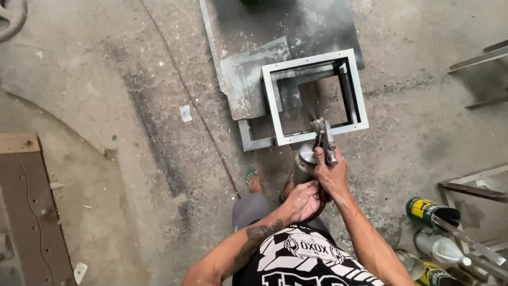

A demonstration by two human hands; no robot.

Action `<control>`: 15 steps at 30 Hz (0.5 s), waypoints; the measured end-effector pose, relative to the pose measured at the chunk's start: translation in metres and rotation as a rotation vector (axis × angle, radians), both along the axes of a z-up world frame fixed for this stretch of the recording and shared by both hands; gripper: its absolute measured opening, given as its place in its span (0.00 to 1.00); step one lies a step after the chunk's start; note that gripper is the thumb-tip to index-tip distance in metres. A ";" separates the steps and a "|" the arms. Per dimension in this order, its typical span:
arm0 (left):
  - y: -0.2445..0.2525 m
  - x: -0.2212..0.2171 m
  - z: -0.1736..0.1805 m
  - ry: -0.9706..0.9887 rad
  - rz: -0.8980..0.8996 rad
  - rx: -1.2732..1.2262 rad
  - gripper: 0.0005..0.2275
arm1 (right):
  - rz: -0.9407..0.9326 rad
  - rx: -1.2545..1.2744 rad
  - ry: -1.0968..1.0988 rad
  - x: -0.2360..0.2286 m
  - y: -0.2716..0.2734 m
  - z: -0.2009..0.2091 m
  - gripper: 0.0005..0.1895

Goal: The person uses a spray gun to apply black paint to a metal frame. They rotate the frame to cover different sides and continue spraying until the frame is fully coated.

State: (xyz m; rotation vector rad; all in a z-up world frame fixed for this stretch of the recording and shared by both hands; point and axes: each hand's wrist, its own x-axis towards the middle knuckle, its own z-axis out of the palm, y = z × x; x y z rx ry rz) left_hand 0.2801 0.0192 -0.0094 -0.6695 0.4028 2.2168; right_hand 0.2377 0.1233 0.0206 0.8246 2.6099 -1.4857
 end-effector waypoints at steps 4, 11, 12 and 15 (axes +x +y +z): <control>-0.003 0.004 -0.002 0.024 -0.022 -0.029 0.11 | 0.068 -0.046 -0.019 -0.001 -0.008 0.001 0.23; -0.002 0.006 -0.034 0.144 -0.126 -0.128 0.04 | 0.077 -0.048 0.006 -0.009 0.007 -0.007 0.24; -0.003 0.007 -0.033 0.164 -0.135 -0.147 0.08 | 0.067 -0.036 0.004 -0.008 0.010 -0.007 0.25; -0.018 0.001 -0.042 0.351 -0.229 -0.259 0.21 | 0.021 -0.016 -0.026 -0.009 0.020 0.000 0.25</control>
